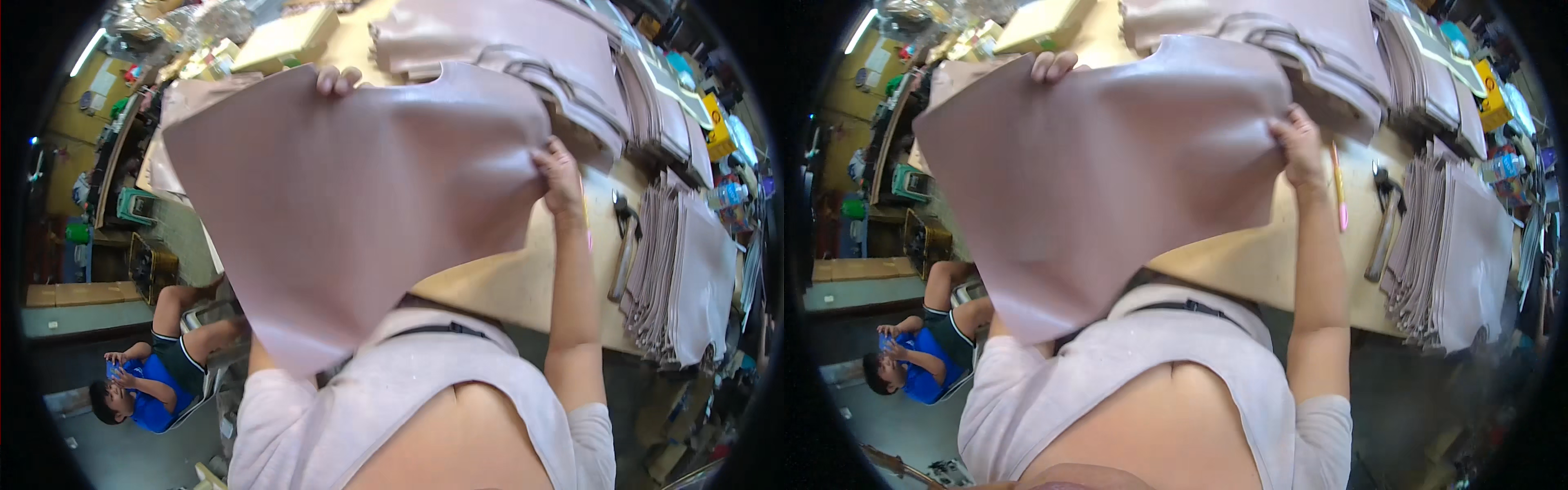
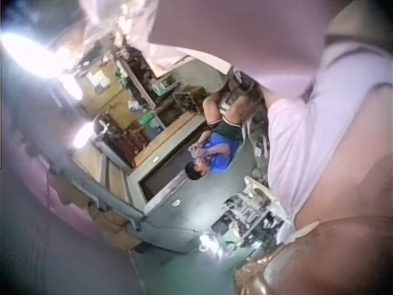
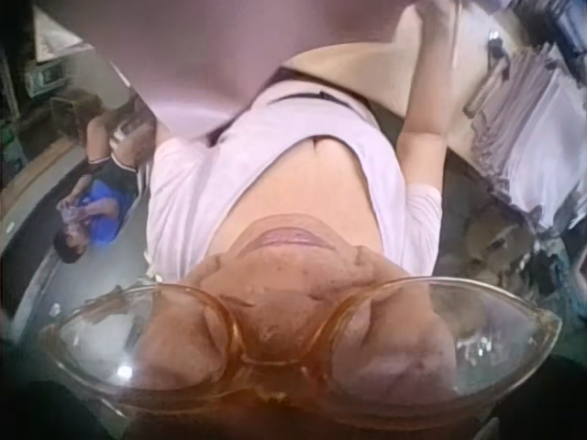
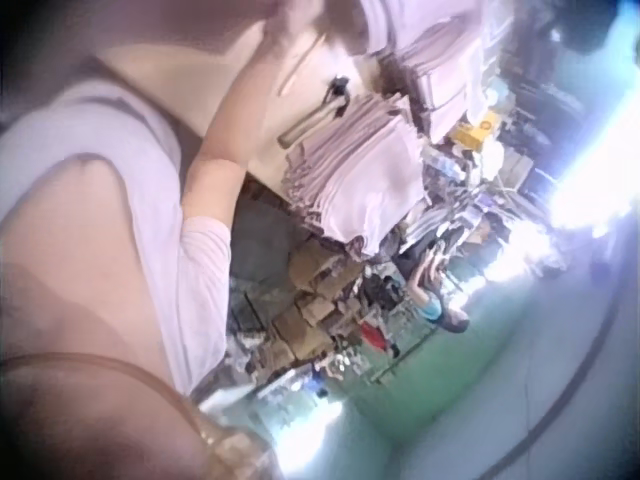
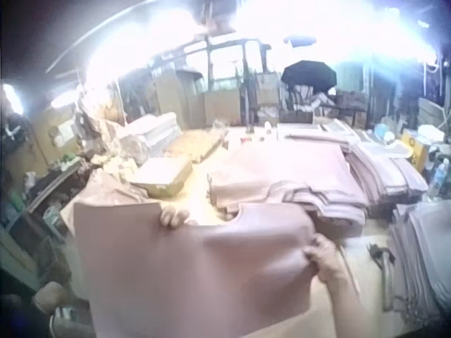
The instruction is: The person hammers the edge of a leather piece on a work surface, then aligns a leather sheet over a cardboard template and marks the outline using a marker.
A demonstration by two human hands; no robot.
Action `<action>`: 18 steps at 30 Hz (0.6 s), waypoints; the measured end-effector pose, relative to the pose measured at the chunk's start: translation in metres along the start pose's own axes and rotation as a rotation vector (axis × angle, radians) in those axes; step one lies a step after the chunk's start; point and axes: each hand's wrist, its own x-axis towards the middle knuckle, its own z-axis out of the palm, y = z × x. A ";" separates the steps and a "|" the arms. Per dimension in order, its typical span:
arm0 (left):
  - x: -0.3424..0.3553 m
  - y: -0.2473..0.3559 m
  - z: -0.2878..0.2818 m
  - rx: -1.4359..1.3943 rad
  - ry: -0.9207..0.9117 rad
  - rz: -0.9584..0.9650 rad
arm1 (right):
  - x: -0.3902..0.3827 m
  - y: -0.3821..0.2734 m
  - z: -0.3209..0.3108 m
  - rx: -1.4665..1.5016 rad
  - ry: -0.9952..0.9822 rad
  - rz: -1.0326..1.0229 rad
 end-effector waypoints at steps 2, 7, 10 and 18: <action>-0.039 0.035 0.033 0.072 0.574 -0.352 | -0.023 -0.012 -0.010 -0.029 0.061 0.038; -0.117 0.032 0.009 0.227 0.954 -0.394 | -0.067 0.020 -0.053 -0.682 0.217 0.029; -0.120 0.037 -0.005 1.050 1.040 -0.852 | -0.081 0.027 -0.046 -0.920 0.308 -0.046; -0.075 0.024 -0.024 1.768 0.933 -0.944 | -0.101 0.041 -0.055 -1.027 0.455 0.006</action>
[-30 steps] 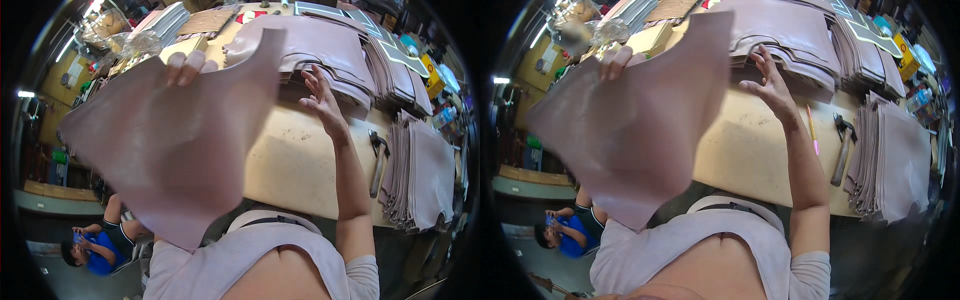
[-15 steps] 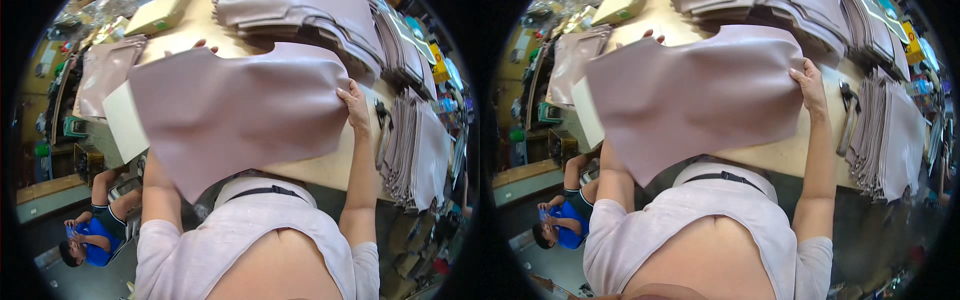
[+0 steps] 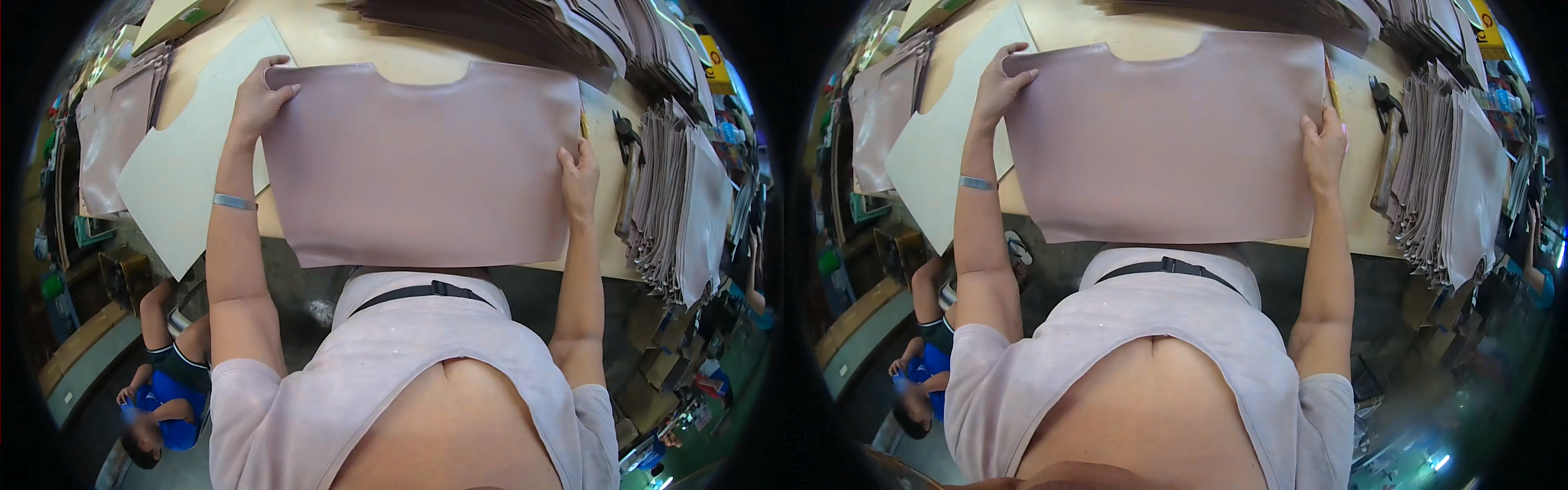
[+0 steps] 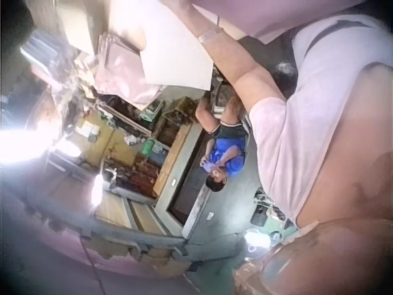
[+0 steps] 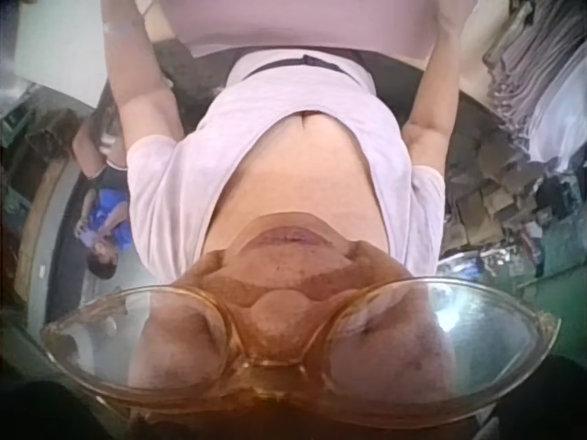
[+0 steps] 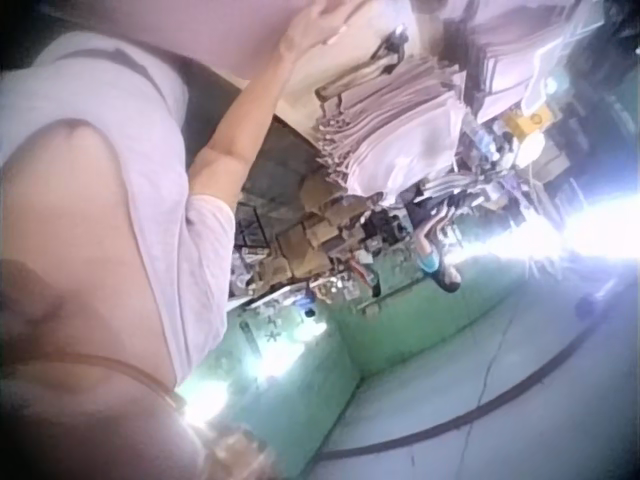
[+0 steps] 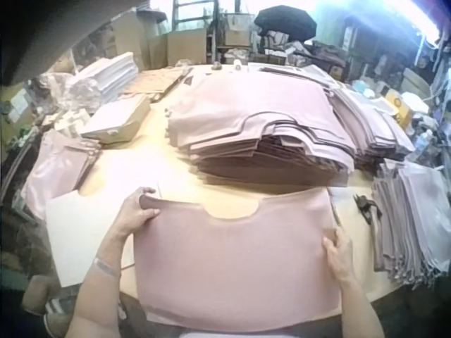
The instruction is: The person hammers the edge of a leather piece on a work surface, then aligns a leather sheet over a cardboard template and marks the outline using a marker.
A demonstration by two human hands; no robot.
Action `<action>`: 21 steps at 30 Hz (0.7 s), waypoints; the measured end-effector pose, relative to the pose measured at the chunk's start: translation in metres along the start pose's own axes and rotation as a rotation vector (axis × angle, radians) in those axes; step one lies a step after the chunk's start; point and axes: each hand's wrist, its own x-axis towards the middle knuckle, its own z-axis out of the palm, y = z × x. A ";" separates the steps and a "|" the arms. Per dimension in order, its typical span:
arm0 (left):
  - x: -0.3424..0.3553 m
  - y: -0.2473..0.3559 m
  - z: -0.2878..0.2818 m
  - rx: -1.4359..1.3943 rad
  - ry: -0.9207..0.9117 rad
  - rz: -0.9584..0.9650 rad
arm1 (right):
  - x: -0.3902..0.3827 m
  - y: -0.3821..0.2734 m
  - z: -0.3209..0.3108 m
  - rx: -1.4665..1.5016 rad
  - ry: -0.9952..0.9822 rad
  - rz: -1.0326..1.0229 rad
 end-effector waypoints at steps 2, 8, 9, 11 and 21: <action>0.001 0.000 0.014 0.398 0.283 0.322 | -0.008 -0.008 -0.005 -0.089 -0.035 0.044; -0.020 0.022 0.079 0.542 0.162 0.688 | -0.021 -0.036 -0.001 -0.387 0.136 -0.142; -0.025 0.025 0.089 0.416 0.082 0.681 | -0.018 -0.047 0.004 -0.484 0.170 -0.284; -0.030 0.028 0.106 0.436 0.061 0.671 | -0.015 -0.059 0.022 -0.559 0.098 -0.436; -0.045 0.033 0.115 0.557 0.106 0.669 | 0.006 -0.095 0.103 -0.499 -0.114 -0.514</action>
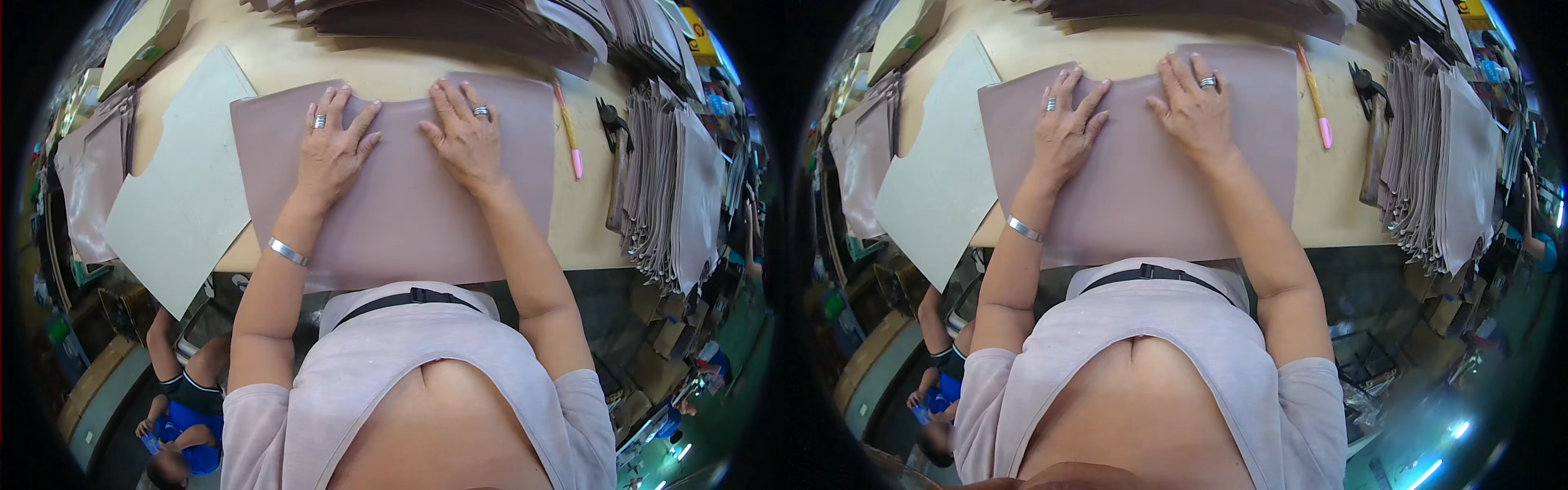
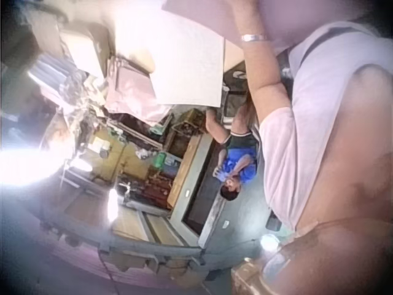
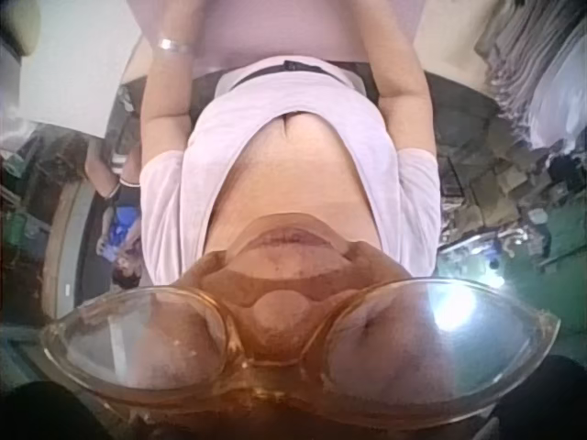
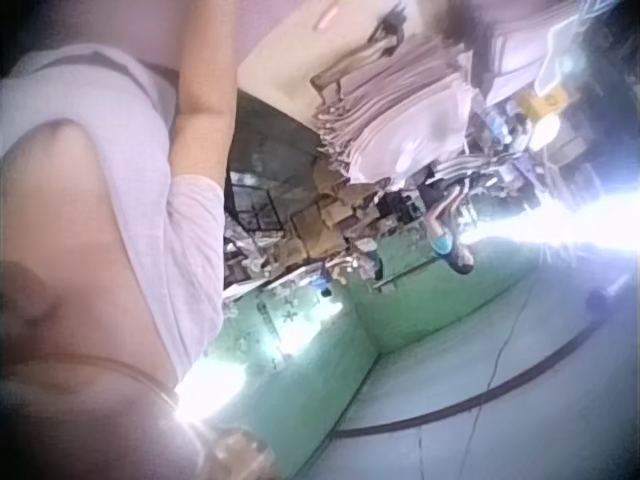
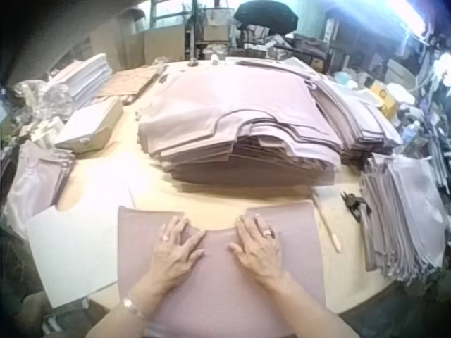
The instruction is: The person hammers the edge of a leather piece on a work surface, then aligns a leather sheet over a cardboard template and marks the outline using a marker.
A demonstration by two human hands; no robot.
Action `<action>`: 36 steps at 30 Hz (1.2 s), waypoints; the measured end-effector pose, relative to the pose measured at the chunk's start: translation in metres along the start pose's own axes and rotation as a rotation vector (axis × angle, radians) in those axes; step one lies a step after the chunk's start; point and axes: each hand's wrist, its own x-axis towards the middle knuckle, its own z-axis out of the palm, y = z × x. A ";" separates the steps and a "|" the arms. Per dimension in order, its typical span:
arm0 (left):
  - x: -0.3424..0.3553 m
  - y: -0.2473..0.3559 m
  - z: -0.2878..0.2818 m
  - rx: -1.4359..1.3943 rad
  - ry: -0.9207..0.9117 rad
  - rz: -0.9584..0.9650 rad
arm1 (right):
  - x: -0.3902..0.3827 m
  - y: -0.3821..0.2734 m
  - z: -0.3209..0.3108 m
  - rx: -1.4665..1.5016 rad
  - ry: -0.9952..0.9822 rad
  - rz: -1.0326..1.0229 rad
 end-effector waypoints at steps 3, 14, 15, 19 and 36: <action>-0.001 -0.001 -0.001 -0.026 -0.013 -0.028 | 0.007 0.008 0.003 -0.090 -0.074 0.085; -0.164 -0.251 -0.125 0.483 0.211 -1.307 | 0.015 0.010 0.001 -0.088 -0.056 0.134; -0.183 -0.252 -0.131 0.520 0.226 -1.457 | 0.015 0.011 0.002 -0.082 -0.038 0.140; -0.252 -0.285 -0.141 0.148 0.408 -1.556 | 0.013 0.014 0.007 -0.077 0.002 0.123; -0.283 -0.185 -0.479 0.420 1.176 -0.872 | 0.030 0.032 -0.001 0.015 0.123 -0.040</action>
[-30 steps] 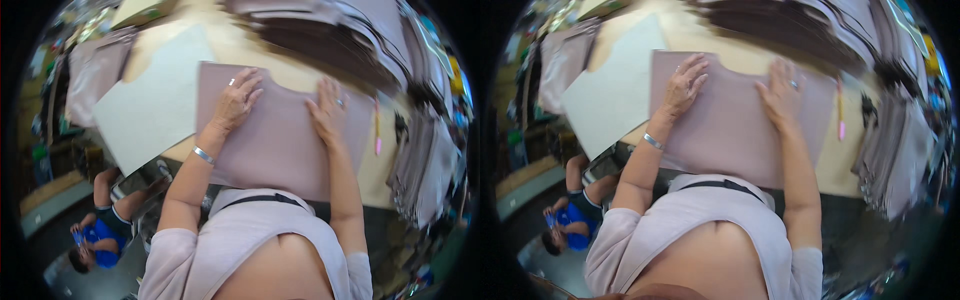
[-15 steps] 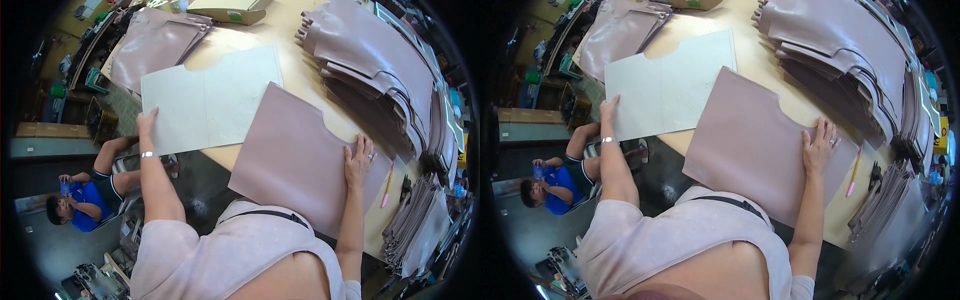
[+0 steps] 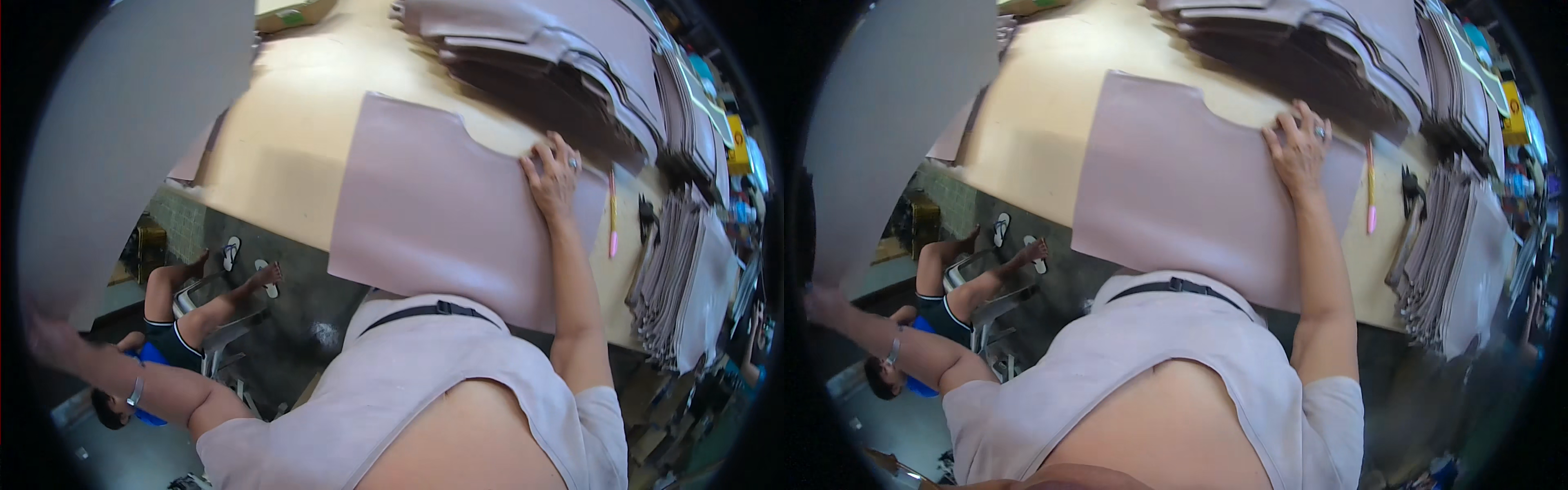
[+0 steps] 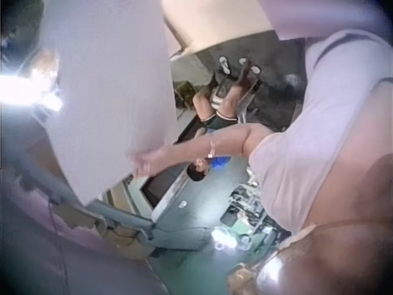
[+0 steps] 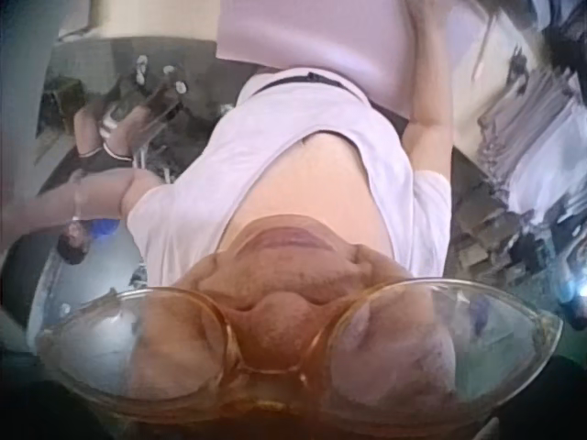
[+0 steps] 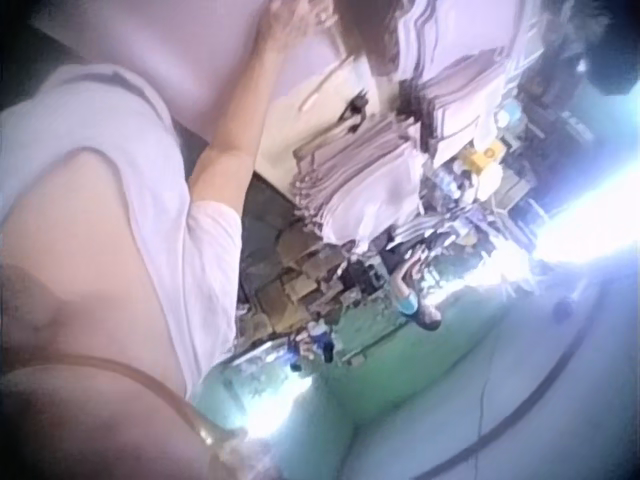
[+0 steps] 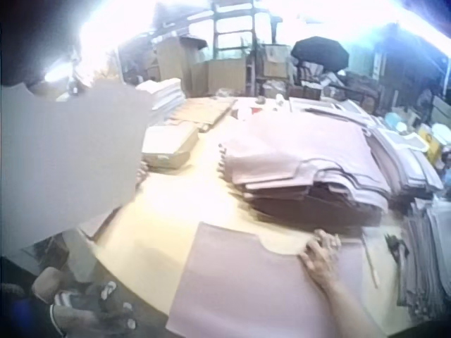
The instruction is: The person hammers the edge of a leather piece on a work surface, then aligns a leather sheet over a cardboard template and marks the outline using a marker.
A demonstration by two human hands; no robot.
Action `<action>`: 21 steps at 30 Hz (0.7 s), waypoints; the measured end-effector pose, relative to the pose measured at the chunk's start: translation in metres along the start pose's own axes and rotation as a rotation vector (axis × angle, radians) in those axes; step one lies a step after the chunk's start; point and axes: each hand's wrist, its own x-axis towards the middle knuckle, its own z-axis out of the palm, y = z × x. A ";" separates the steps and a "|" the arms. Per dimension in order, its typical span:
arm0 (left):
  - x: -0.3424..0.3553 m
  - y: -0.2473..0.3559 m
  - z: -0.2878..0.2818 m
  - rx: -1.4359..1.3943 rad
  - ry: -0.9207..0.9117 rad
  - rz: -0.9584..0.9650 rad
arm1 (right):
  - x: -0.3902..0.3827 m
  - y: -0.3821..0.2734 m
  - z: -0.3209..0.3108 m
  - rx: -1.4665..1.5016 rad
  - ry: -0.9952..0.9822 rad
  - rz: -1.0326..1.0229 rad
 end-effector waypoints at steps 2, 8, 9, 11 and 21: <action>0.015 -0.008 -0.026 -0.048 0.032 -0.051 | -0.001 -0.005 -0.001 -0.005 0.036 -0.025; -0.024 -0.037 0.035 -0.511 -0.339 -0.344 | 0.007 -0.016 -0.034 0.881 0.032 0.253; -0.044 -0.031 0.051 -0.622 -0.452 -0.392 | 0.006 -0.015 -0.045 1.179 -0.041 0.312; -0.106 -0.029 0.095 -0.827 -0.742 -0.490 | 0.000 -0.019 -0.075 1.555 -0.050 0.527; -0.384 0.118 0.173 -0.317 -1.363 -0.413 | -0.077 0.056 -0.096 1.300 0.004 0.721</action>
